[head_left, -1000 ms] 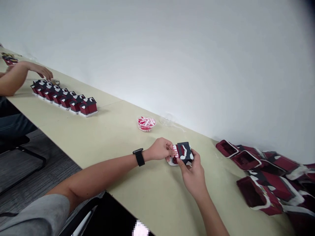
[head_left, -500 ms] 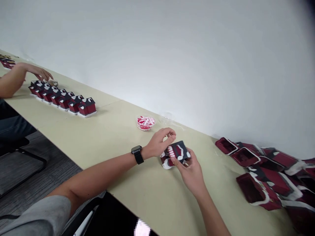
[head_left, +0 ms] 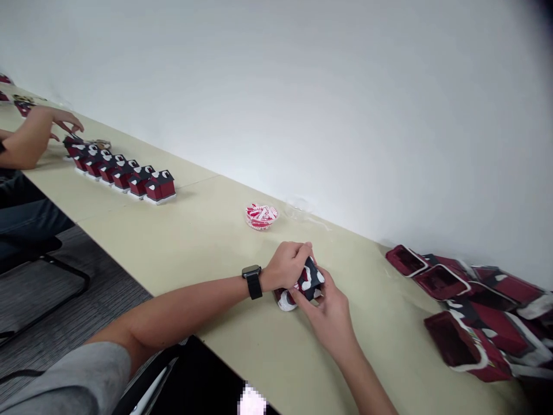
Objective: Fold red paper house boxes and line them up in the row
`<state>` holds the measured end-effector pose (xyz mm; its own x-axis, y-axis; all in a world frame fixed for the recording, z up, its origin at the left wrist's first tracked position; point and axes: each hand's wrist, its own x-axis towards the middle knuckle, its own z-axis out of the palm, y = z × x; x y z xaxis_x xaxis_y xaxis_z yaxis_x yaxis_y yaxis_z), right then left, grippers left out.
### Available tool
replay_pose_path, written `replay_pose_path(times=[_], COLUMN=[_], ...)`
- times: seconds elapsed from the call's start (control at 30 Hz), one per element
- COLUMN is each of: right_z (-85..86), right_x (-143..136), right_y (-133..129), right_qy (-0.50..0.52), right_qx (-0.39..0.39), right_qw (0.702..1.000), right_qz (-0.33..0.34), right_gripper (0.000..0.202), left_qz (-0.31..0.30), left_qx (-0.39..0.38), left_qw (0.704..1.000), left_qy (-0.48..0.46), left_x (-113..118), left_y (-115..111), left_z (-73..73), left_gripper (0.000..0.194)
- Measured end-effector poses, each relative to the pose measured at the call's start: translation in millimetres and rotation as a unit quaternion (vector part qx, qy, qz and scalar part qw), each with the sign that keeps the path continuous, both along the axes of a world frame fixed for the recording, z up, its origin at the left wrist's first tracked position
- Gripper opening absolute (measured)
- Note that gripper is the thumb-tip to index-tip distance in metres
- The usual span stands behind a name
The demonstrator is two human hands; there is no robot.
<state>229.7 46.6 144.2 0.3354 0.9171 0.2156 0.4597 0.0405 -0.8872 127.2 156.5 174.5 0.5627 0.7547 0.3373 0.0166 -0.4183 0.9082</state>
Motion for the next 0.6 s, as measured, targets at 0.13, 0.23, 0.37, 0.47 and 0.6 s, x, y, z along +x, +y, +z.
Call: replay_pose_path(times=[0.13, 0.23, 0.37, 0.47, 0.6], right_z=[8.9, 17.0, 22.4, 16.6, 4.3], right_x=[-3, -4, -7, -14, -24], right_y=[-3, -5, -8, -9, -8], right_qy=[-0.016, -0.071, -0.080, -0.060, 0.009], right_qx=[-0.008, -0.017, -0.027, -0.029, 0.002], right_qw=[1.000, 0.993, 0.985, 0.994, 0.999], right_qz=[-0.020, -0.096, -0.149, -0.089, 0.038], right_gripper=[0.066, 0.064, 0.061, 0.058, 0.074], left_qz=[0.002, 0.021, -0.015, -0.039, -0.023], left_qx=[0.042, 0.172, 0.247, 0.245, 0.208], left_qw=[0.999, 0.983, 0.953, 0.940, 0.935], left_qy=[0.026, 0.064, 0.174, 0.236, 0.288], left_x=[-1, -8, -26, -46, -84], left_y=[-1, -1, -6, -12, 3], left_z=[5.2, 15.4, 25.0, 23.8, 24.5], left_gripper=[0.056, 0.044, 0.059, 0.061, 0.053])
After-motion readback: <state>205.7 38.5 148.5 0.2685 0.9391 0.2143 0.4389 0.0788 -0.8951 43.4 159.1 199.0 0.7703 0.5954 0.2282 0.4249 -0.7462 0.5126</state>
